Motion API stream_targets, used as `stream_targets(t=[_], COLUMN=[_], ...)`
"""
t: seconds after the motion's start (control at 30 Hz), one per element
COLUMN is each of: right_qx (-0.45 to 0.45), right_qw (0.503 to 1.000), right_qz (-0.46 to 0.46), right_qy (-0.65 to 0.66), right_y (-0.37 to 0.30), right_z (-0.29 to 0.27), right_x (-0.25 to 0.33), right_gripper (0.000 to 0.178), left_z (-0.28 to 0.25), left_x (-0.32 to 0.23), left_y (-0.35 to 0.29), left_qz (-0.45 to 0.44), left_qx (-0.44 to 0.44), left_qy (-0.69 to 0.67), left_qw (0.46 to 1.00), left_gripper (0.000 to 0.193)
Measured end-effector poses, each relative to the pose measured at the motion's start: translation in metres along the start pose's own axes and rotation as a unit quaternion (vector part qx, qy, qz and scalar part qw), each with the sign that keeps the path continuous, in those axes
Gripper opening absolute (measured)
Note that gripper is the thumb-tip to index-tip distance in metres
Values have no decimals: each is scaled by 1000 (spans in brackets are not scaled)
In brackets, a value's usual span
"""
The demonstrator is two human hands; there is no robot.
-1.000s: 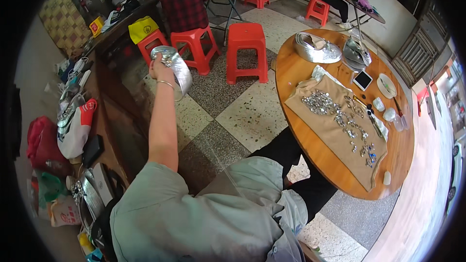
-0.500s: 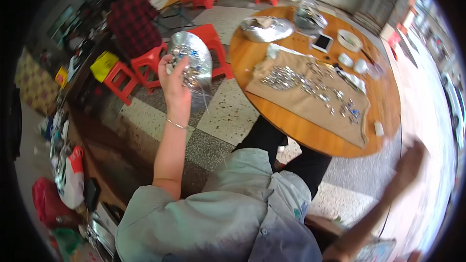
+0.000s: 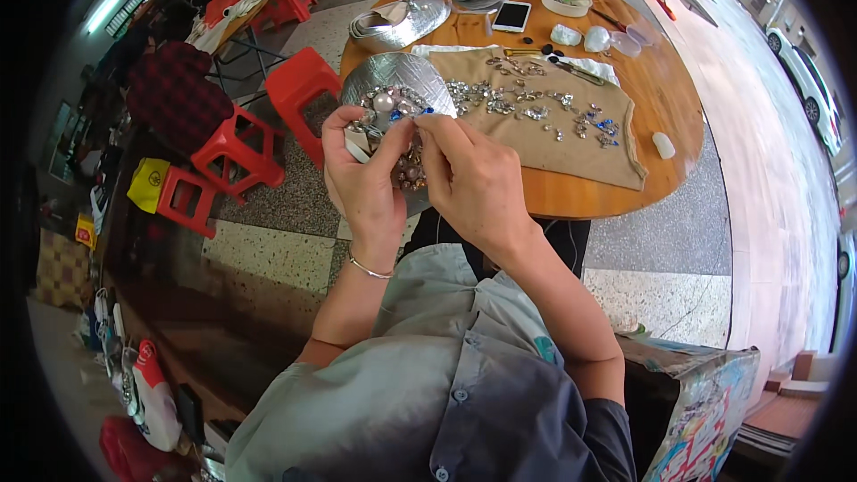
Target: Decorating a silver shoe upper with small colorful ornaments and beads.
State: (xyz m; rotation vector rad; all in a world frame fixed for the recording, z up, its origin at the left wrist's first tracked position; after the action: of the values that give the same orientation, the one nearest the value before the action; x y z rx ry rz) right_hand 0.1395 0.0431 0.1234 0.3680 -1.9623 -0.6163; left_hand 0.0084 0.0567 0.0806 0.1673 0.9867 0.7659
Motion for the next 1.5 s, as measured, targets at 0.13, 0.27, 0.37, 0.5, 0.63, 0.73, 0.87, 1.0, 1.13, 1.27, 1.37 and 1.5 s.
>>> stream_targets(t=[0.13,0.27,0.37,0.5,0.63,0.73,0.87,1.0,1.13,1.27,1.37,1.5], right_qx=[5,-11,6,42,33,22,36,123,316,176,163,118], right_qw=[1000,1000,999,994,988,981,950,887,703,657,649,632], right_qz=[0,13,43,101,140,164,227,336,435,476,443,457], right_qy=[-18,-5,3,16,53,104,213,293,465,558,596,614], right_y=[2,4,4,6,10,10,14,21,-21,-31,-30,-23], right_z=[-6,-15,-19,-20,-26,-30,-45,-66,0,2,2,2], right_x=[-4,-11,-19,-32,-47,-53,-59,-103,-131,-130,-124,-112], right_gripper=[14,13,13,13,16,16,17,19,15,14,13,17], left_z=[2,11,15,17,27,34,24,38,49,46,45,44], left_x=[12,18,18,17,12,16,30,45,63,70,76,58], left_y=[-7,-12,-15,-20,-32,-38,-31,-27,-39,-53,-60,-47], left_qz=[-5,5,32,132,262,291,193,-76,-218,-269,-299,-247], left_qx=[-4,-17,-13,16,64,100,77,55,62,61,89,93], left_qy=[-20,-37,-14,80,159,164,110,-133,-177,-175,-158,-173], left_qw=[1000,999,999,988,950,937,972,987,958,945,937,949], left_gripper=[38,38,37,36,35,34,36,40,44,44,44,43])
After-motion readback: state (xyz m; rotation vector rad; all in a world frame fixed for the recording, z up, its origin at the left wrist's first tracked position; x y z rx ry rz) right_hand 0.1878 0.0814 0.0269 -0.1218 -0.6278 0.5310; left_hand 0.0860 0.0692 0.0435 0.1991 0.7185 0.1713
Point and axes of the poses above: each hand's wrist, its own y-axis towards the middle knuckle, its own z-axis out of the palm, x = y × z, the point moved 9 cm from there along y, towards the middle knuckle, and after that the axes turned 15 degrees about z, right-handed, at the moved point
